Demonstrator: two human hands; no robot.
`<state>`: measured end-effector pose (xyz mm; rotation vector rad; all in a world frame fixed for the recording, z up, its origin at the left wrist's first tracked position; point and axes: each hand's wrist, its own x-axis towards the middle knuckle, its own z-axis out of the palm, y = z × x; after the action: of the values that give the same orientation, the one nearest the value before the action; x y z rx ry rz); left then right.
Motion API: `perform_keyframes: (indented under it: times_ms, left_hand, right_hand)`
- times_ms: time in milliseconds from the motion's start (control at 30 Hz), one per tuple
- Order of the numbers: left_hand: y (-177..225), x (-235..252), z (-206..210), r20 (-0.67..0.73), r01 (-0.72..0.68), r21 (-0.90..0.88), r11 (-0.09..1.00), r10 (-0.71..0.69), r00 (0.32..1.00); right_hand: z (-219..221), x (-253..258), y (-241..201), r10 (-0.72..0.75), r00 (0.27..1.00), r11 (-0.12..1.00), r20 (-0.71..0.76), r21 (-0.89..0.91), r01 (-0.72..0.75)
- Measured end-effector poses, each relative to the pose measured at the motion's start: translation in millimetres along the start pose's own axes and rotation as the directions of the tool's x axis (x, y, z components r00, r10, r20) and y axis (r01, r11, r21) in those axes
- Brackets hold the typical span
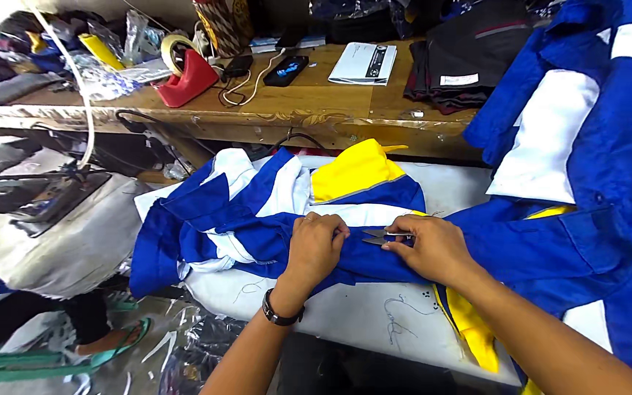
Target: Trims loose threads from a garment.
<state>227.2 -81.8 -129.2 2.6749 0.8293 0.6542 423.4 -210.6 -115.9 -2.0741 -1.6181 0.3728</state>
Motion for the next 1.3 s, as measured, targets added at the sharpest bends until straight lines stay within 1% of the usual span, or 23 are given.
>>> perform_keyframes:
  times_ms: [133,300,367,433,500,533,600,633,700,833,967,1100,1133,1167,1200,1267,1300]
  left_hand:
    - [1,1,0,-0.07,-0.013,-0.029,0.999,0.011,0.997]
    - [3,0,-2,-0.077,-0.03,-0.024,0.999,0.028,0.997]
    - [1,-2,-7,-0.122,-0.005,-0.052,0.999,-0.001,0.992]
    - [-3,-6,-17,-0.197,0.05,-0.158,0.986,-0.081,0.977]
    - [-12,-12,-25,-0.262,0.104,-0.353,0.93,-0.205,0.943]
    - [-15,-15,-28,-0.268,0.127,-0.463,0.877,-0.275,0.923]
    - [-17,-20,-31,-0.243,0.142,-0.676,0.724,-0.4,0.884]
    - [-18,-22,-32,-0.224,0.14,-0.744,0.653,-0.441,0.869]
    - [-19,-25,-31,-0.198,0.134,-0.811,0.569,-0.483,0.853]
    - [-18,-25,-31,-0.18,0.124,-0.839,0.53,-0.485,0.856]
    - [-17,-22,-32,-0.161,0.133,-0.831,0.54,-0.462,0.872]
    - [-16,-20,-32,-0.141,0.13,-0.832,0.54,-0.432,0.891]
    - [-17,-20,-33,-0.138,0.137,-0.82,0.555,-0.424,0.895]
    - [-20,-19,-34,-0.145,0.146,-0.789,0.597,-0.411,0.9]
    - [-24,-18,-36,-0.159,0.165,-0.719,0.675,-0.391,0.906]
    - [-35,-15,-42,-0.179,0.215,-0.441,0.871,-0.32,0.93]
    - [-40,-13,-45,-0.164,0.225,-0.286,0.932,-0.279,0.946]
  right_hand:
    - [2,1,-4,0.0,1.0,1.0,0.003,-0.005,0.0]
    - [4,1,-6,-0.009,1.0,1.0,-0.016,-0.009,0.008]
    - [3,1,-8,-0.01,0.999,1.0,-0.04,0.009,0.01]
    - [3,2,-11,-0.017,0.997,0.997,-0.078,0.071,0.022]
    - [6,4,-17,-0.032,0.992,0.988,-0.119,0.144,0.049]
    - [8,5,-22,-0.041,0.991,0.983,-0.129,0.172,0.063]
    - [13,9,-35,-0.057,0.991,0.978,-0.124,0.193,0.081]
    - [17,11,-41,-0.071,0.99,0.979,-0.125,0.183,0.093]
    - [24,17,-50,-0.104,0.985,0.982,-0.139,0.143,0.123]
    - [31,25,-61,-0.146,0.976,0.985,-0.16,0.069,0.159]
    - [30,30,-69,-0.165,0.969,0.985,-0.183,0.013,0.17]
    - [30,35,-75,-0.169,0.973,0.986,-0.158,-0.022,0.167]
    - [31,36,-76,-0.163,0.975,0.987,-0.153,-0.024,0.161]
    - [31,36,-76,-0.149,0.978,0.989,-0.148,-0.022,0.147]
    - [32,37,-76,-0.133,0.98,0.991,-0.146,-0.019,0.131]
    - [34,38,-74,-0.089,0.988,0.996,-0.126,-0.007,0.089]
    - [35,38,-73,-0.064,0.993,0.998,-0.1,0.001,0.064]
